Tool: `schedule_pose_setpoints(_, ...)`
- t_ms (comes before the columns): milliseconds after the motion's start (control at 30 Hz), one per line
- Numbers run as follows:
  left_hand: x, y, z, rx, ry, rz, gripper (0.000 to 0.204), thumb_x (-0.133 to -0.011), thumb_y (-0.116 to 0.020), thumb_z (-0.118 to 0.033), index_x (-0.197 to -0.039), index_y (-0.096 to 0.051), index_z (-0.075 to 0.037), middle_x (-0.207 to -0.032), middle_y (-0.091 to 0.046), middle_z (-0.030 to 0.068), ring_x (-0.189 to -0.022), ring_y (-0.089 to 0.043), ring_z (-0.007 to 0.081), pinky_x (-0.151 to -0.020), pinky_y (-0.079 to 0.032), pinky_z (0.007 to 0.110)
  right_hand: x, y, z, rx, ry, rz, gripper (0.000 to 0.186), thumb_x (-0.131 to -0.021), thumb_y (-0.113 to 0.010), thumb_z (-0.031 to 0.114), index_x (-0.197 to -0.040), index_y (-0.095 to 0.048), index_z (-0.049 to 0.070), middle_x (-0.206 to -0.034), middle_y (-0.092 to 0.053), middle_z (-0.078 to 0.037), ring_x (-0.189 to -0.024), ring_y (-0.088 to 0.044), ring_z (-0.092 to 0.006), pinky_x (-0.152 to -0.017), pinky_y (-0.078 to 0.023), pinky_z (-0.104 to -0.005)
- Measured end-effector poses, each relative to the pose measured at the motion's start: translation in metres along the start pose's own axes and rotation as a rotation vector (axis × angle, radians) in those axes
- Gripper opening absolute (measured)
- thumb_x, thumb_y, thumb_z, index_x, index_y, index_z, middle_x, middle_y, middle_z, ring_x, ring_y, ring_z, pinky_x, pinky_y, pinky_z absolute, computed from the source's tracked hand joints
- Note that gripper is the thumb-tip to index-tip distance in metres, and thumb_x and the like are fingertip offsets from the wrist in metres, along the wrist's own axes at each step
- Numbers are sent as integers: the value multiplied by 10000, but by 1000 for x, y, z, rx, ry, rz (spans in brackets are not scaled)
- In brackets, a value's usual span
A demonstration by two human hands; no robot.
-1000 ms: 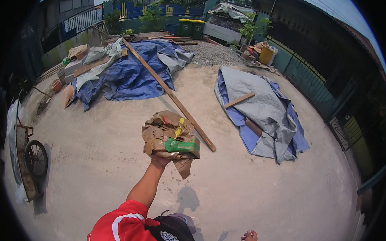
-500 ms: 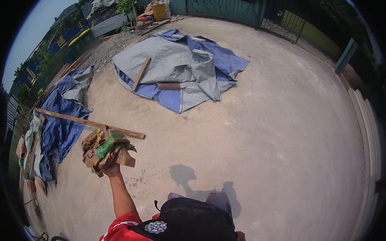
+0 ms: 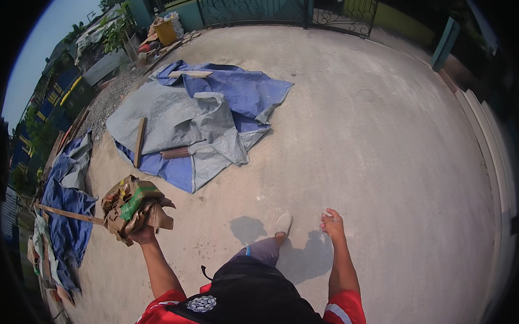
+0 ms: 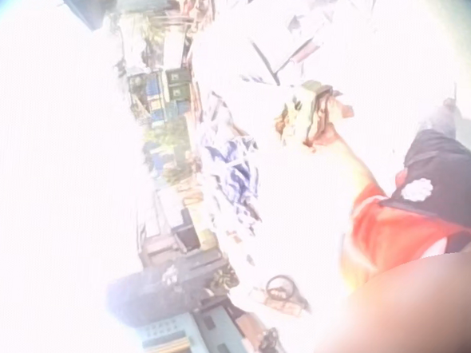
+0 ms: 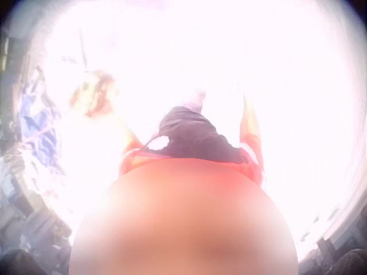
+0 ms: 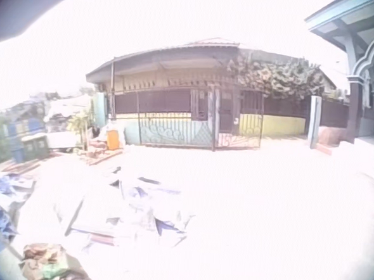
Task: The person retrieves a wooden plank from a wheelbarrow and places it on a pile of materials. They then open a plastic bag in the wheelbarrow, remove a bundle of cardboard, and carry it to a yellow bin. The person returns to the wheelbarrow, removes a small wrapped item, and places it in the bin. Finally, they lift a blue tarp to reveal a wooden plank underneath.
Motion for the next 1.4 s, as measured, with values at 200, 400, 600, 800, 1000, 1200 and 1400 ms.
schedule_pose_setpoints(200, -117, -34, 175, -104, 18, 207, 660, -785, -583, -316, -1369, -421, -53, -1346, -480, 200, -1181, -499, 414, -976, -373, 642, -106, 94, -32, 84, -438, -30, 345, -881, -612, 213, -1173, -483, 84, -819, -594, -87, -602, -588, -187, -521, -498, -348)
schedule_pose_setpoints(400, -242, -120, 359, 48, -4, 18, 790, -799, -550, -568, -1407, -378, -94, -1432, -400, 157, -1281, -392, 430, -1006, -286, 695, -169, 190, -68, -153, -905, -212, 295, -877, -562, 186, -1146, -477, 98, -772, -551, -101, -550, -560, -239, -517, -467, -421)
schedule_pose_setpoints(600, -307, -158, 535, 13, -88, -223, 758, -819, -538, -523, -1428, -347, -115, -1447, -382, 154, -1303, -356, 443, -1020, -260, 704, -343, 259, 9, -112, -960, -181, 291, -879, -560, 185, -1141, -479, 87, -795, -563, -117, -559, -564, -245, -532, -473, -431)
schedule_pose_setpoints(800, -357, -232, 655, 35, -141, -158, 675, -823, -556, -468, -1375, -429, -102, -1395, -449, 142, -1284, -408, 377, -1072, -276, 603, -663, 314, 240, 163, -498, -172, 231, -898, -559, 192, -1096, -483, 100, -772, -575, -109, -508, -545, -216, -474, -478, -378)
schedule_pose_setpoints(1000, -423, -215, 747, 32, -230, -153, 632, -829, -555, -416, -1357, -445, -86, -1341, -499, 151, -1186, -510, 362, -1026, -369, 565, -915, 239, 514, 55, 27, -43, 277, -920, -560, 224, -1164, -504, 107, -822, -598, -51, -566, -565, -126, -491, -486, -285)
schedule_pose_setpoints(1200, -539, -202, 851, -8, -276, -69, 645, -860, -507, -503, -1363, -441, -104, -1374, -475, 129, -1258, -435, 366, -1035, -306, 628, -1060, 152, 583, 248, 28, 169, 426, -898, -601, 219, -1271, -461, 69, -848, -610, -81, -589, -580, -145, -503, -488, -288)
schedule_pose_setpoints(1400, -671, -188, 920, 22, -356, -188, 646, -871, -494, -483, -1382, -410, -97, -1379, -466, 141, -1237, -453, 387, -1024, -326, 633, -1124, 164, 526, 398, -377, 163, 348, -885, -608, 208, -1185, -490, 77, -776, -602, -97, -525, -566, -178, -436, -467, -320)
Point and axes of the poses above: each hand's wrist, its own x-axis away from the middle knuckle, its own y-axis out of the back of the hand, z = x × y, the point moved 3 cm from there along -x, towards the middle knuckle
